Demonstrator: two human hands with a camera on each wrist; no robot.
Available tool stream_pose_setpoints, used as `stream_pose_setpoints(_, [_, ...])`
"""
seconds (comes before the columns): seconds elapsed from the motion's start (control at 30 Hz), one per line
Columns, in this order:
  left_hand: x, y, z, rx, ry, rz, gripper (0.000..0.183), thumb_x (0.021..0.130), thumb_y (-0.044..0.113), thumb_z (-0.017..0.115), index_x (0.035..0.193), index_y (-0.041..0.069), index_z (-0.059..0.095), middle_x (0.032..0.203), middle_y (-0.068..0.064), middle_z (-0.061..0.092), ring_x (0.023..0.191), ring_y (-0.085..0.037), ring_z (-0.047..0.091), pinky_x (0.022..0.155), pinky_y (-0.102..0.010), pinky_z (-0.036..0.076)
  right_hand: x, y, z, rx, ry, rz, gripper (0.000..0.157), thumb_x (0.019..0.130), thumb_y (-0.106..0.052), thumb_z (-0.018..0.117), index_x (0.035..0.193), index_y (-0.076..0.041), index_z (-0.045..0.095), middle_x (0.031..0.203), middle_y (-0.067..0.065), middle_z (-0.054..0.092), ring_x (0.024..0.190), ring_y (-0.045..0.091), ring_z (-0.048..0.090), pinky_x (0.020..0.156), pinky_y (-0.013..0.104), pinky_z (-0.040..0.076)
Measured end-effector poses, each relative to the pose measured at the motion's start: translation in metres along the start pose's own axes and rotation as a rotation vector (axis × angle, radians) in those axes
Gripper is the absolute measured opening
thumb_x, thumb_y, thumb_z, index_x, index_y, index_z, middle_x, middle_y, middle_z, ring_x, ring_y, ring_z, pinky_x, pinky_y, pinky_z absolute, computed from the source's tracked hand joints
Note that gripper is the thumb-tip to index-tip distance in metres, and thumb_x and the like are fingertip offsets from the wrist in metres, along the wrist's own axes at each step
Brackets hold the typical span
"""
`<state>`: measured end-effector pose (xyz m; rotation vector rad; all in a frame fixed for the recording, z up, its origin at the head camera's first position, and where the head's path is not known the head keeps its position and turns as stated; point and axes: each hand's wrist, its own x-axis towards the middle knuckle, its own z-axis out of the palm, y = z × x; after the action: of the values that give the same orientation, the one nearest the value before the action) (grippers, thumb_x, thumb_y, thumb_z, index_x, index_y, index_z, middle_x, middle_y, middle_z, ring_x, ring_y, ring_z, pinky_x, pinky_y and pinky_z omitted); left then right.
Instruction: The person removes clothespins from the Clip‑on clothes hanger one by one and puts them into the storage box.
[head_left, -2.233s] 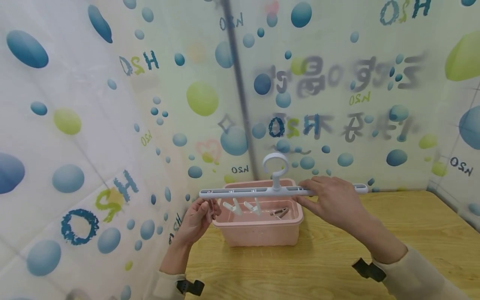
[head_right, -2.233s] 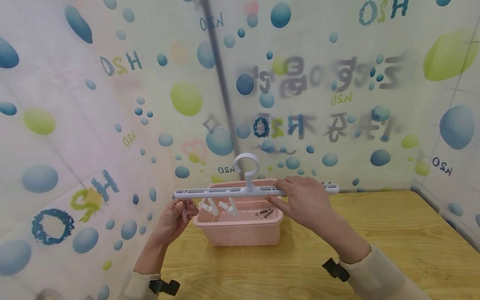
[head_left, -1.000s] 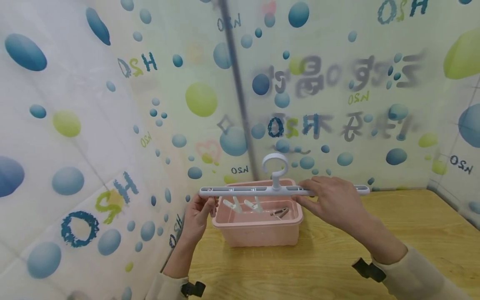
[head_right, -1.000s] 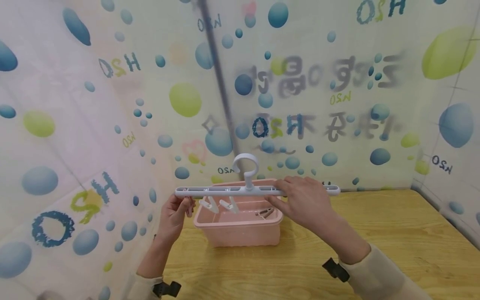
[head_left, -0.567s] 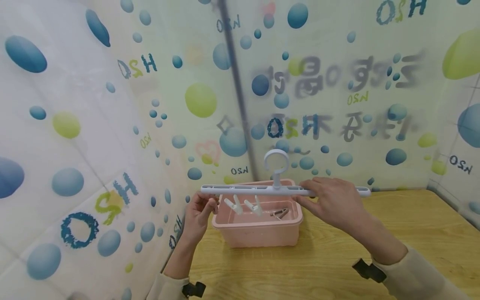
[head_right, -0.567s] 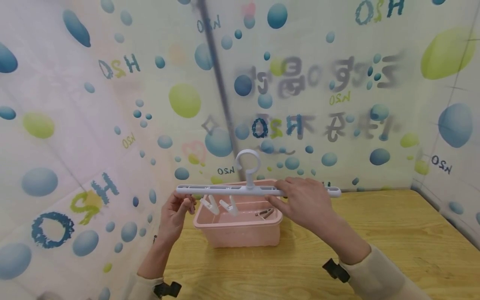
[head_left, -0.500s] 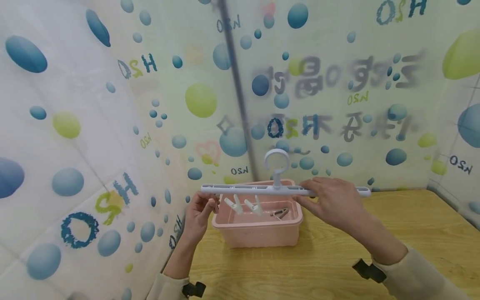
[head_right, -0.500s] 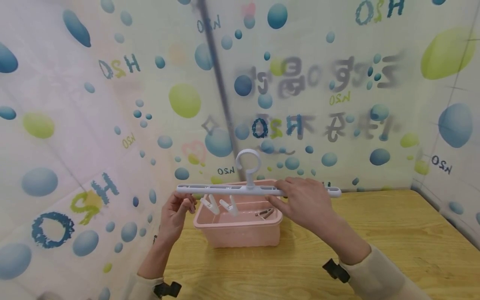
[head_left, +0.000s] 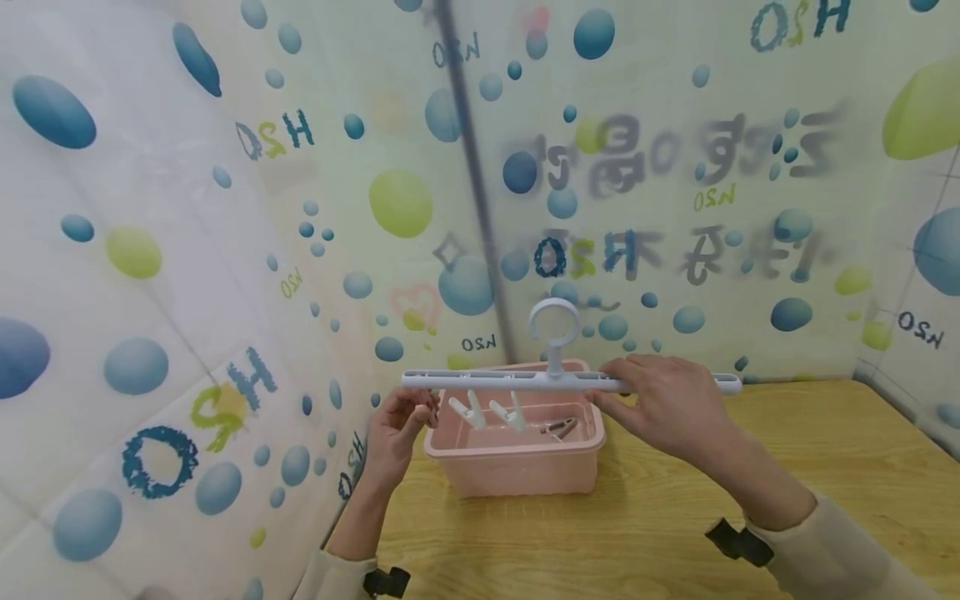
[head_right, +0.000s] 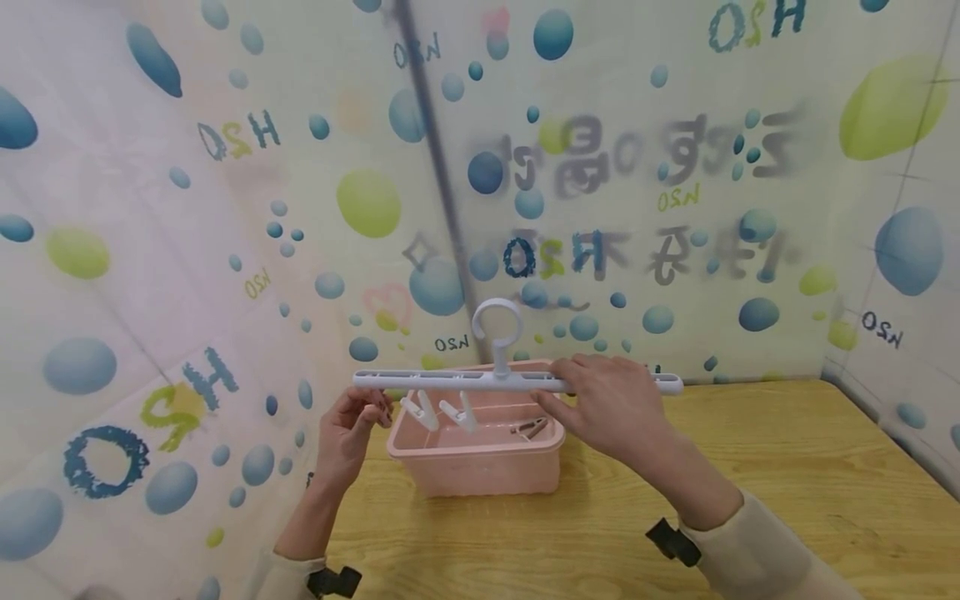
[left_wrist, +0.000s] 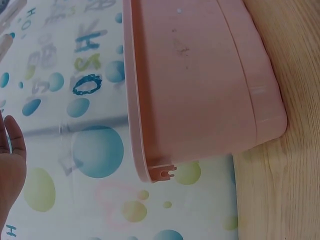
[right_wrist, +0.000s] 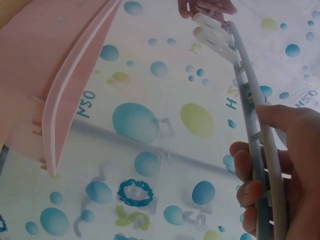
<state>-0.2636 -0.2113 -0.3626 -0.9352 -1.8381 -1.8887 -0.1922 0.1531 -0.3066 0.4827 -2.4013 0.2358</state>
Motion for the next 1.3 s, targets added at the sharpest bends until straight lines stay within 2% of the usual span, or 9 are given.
stream_pose_setpoints(0.1, [-0.001,-0.001,-0.001,0.016,0.012,-0.006,0.021,0.099,0.017,0.062,0.104,-0.001,0.054,0.097,0.001,0.061,0.094,-0.011,0.062,0.075,-0.021,0.054,0.0,0.0,0.0,0.005,0.0,0.002,0.038,0.089,-0.052,0.068,0.108,-0.02,0.073,0.09,-0.005,0.074,0.069,0.014,0.067,0.056,0.032,0.048])
stream_pose_setpoints(0.23, [-0.002,-0.004,-0.003,0.033,0.014,-0.001,0.023,0.099,0.016,0.062,0.105,-0.005,0.054,0.096,0.002,0.062,0.096,-0.011,0.063,0.077,-0.022,0.055,-0.001,0.0,0.0,0.008,-0.004,0.011,0.037,0.089,-0.052,0.068,0.106,-0.02,0.072,0.086,-0.006,0.072,0.066,0.011,0.063,0.053,0.029,0.044])
stream_pose_setpoints(0.4, [-0.002,-0.004,-0.003,0.055,0.021,-0.032,0.017,0.099,0.01,0.061,0.105,-0.005,0.054,0.096,0.002,0.061,0.098,-0.011,0.063,0.083,-0.023,0.055,0.0,0.001,0.001,0.009,0.012,0.005,0.035,0.088,-0.051,0.07,0.104,-0.02,0.072,0.083,-0.007,0.071,0.061,0.008,0.059,0.05,0.026,0.04])
stream_pose_setpoints(0.53, [-0.002,-0.004,-0.002,0.073,0.045,-0.061,0.017,0.099,0.009,0.061,0.108,-0.005,0.055,0.099,0.002,0.064,0.092,-0.01,0.063,0.081,-0.023,0.054,0.0,0.002,0.001,0.007,0.017,0.006,0.034,0.088,-0.05,0.07,0.103,-0.02,0.071,0.082,-0.007,0.071,0.059,0.007,0.057,0.05,0.026,0.038])
stream_pose_setpoints(0.7, [-0.001,-0.006,-0.003,0.086,0.056,-0.06,0.021,0.098,0.007,0.062,0.111,-0.008,0.055,0.102,0.001,0.066,0.089,-0.01,0.063,0.078,-0.023,0.054,0.001,0.003,0.0,0.007,0.011,0.016,0.035,0.088,-0.05,0.07,0.103,-0.019,0.071,0.081,-0.008,0.07,0.058,0.006,0.055,0.049,0.025,0.037])
stream_pose_setpoints(0.87, [0.0,-0.01,-0.005,0.097,0.049,-0.058,0.021,0.098,0.007,0.061,0.113,-0.008,0.056,0.104,0.003,0.067,0.096,-0.01,0.064,0.081,-0.022,0.054,0.002,0.003,0.0,0.024,0.019,0.024,0.032,0.089,-0.05,0.069,0.102,-0.021,0.071,0.08,-0.009,0.069,0.058,0.005,0.053,0.051,0.025,0.037])
stream_pose_setpoints(1.03, [0.002,-0.015,-0.006,0.053,0.018,-0.07,0.022,0.098,0.004,0.06,0.115,-0.007,0.055,0.105,0.004,0.066,0.104,-0.011,0.064,0.086,-0.023,0.055,0.003,0.003,-0.001,0.034,0.016,0.027,0.032,0.09,-0.051,0.068,0.101,-0.021,0.071,0.08,-0.01,0.068,0.059,0.004,0.053,0.051,0.026,0.038])
stream_pose_setpoints(1.17, [0.003,-0.02,-0.007,0.045,-0.022,-0.105,0.02,0.099,0.007,0.06,0.115,-0.004,0.054,0.107,0.003,0.064,0.104,-0.011,0.064,0.088,-0.023,0.054,0.003,0.003,-0.001,0.036,0.008,0.029,0.033,0.09,-0.051,0.068,0.102,-0.021,0.071,0.081,-0.009,0.069,0.06,0.005,0.055,0.052,0.026,0.038])
stream_pose_setpoints(1.3, [0.006,-0.025,-0.008,0.069,-0.029,-0.155,0.022,0.099,0.011,0.061,0.115,-0.002,0.055,0.106,0.002,0.062,0.1,-0.01,0.064,0.087,-0.024,0.054,0.003,0.002,0.001,0.04,0.005,0.021,0.034,0.09,-0.051,0.068,0.103,-0.02,0.071,0.083,-0.008,0.071,0.063,0.007,0.058,0.052,0.027,0.04])
